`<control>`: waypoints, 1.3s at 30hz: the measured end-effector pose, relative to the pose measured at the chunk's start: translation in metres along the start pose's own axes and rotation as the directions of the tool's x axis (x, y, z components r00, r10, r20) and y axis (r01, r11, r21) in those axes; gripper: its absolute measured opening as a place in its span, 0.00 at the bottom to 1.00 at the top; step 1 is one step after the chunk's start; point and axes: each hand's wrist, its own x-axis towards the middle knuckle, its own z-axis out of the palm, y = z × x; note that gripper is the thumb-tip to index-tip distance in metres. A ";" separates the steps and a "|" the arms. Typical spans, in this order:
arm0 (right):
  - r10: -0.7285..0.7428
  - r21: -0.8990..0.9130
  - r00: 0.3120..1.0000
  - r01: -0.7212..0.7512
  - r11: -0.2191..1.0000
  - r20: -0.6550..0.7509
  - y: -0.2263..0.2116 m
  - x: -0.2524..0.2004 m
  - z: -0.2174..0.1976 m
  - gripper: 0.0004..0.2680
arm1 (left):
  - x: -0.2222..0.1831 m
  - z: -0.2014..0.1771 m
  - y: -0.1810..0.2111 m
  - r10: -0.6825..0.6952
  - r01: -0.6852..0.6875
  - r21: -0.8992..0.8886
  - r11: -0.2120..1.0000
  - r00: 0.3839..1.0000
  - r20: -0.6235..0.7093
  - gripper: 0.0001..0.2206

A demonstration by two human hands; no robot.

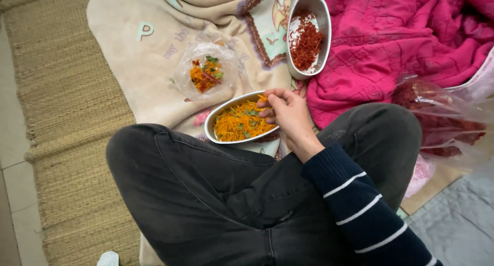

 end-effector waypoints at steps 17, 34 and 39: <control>0.002 0.028 1.000 -0.003 1.000 0.031 0.000 -0.002 0.002 0.10 | -0.008 -0.261 -0.170 0.001 -0.001 -0.101 0.995 1.000 0.003 0.12; -0.013 0.018 0.998 0.012 1.000 0.062 0.000 -0.001 0.002 0.10 | -0.168 -0.415 -0.127 0.018 -0.025 -0.185 0.982 0.999 -0.040 0.10; -0.010 0.012 0.997 0.009 1.000 0.073 0.000 -0.002 0.001 0.10 | -0.184 -0.364 -0.076 0.020 -0.029 -0.207 0.978 0.999 -0.049 0.10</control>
